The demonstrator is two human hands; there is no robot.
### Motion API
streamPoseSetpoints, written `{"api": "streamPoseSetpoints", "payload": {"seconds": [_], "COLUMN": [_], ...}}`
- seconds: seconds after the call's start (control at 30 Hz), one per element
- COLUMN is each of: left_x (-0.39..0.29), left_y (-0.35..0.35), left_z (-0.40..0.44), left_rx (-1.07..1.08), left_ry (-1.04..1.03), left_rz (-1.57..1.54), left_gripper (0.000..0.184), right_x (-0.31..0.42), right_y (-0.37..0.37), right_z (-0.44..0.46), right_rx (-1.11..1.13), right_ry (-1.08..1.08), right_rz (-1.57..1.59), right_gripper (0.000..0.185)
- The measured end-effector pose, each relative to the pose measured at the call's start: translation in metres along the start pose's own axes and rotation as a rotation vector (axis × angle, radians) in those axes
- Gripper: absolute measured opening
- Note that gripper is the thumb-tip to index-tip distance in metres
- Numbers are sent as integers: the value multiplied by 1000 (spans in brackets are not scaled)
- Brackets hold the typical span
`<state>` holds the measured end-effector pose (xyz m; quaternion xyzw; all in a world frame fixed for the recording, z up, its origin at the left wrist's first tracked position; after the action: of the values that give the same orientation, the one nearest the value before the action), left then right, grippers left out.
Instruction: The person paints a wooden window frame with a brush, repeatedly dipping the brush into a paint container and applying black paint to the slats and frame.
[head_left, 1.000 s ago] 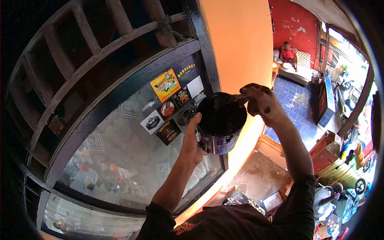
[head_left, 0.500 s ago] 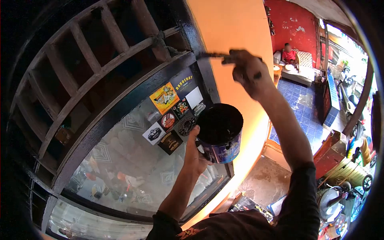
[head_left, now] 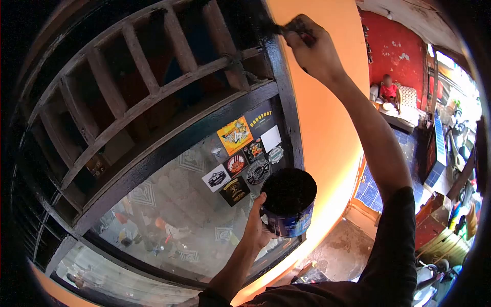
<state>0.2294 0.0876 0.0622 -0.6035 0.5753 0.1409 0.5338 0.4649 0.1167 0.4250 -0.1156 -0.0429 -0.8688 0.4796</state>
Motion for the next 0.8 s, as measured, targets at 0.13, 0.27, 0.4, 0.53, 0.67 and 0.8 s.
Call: {"api": "streamPoseSetpoints", "payload": {"seconds": [0.13, 0.27, 0.4, 0.53, 0.67, 0.8], "left_x": [4, 1, 4, 7, 9, 17], "left_y": [9, 2, 11, 19, 21, 28], "left_z": [7, -2, -1, -2, -1, 15], "left_rx": [-20, -5, 80, 52, 8, 60], "left_ry": [-6, -11, -63, -70, -43, -19], "left_rz": [14, -21, -19, -27, 9, 15], "left_gripper": [107, 92, 92, 96, 101, 102], "right_x": [3, 32, 37, 28, 18, -7], "right_y": [5, 7, 2, -2, 1, 6], "right_z": [21, 72, 116, 118, 86, 49], "right_rx": [125, 136, 72, -64, -48, 31], "right_ry": [15, -50, -46, 214, 165, -63], "right_rz": [-150, -154, 41, 72, 7, 24], "right_gripper": [19, 21, 21, 17, 15, 19]}}
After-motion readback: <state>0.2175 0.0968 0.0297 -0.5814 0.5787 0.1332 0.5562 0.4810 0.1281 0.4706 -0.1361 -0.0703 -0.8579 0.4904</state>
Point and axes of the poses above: each hand's wrist, its own z-axis towards the middle knuckle, its own y-axis out of the back of the hand, x = y × z, the point moved 6 cm from there along z, towards the middle knuckle, and after that the axes turned 7 degrees about z, right-handed, at the moved point
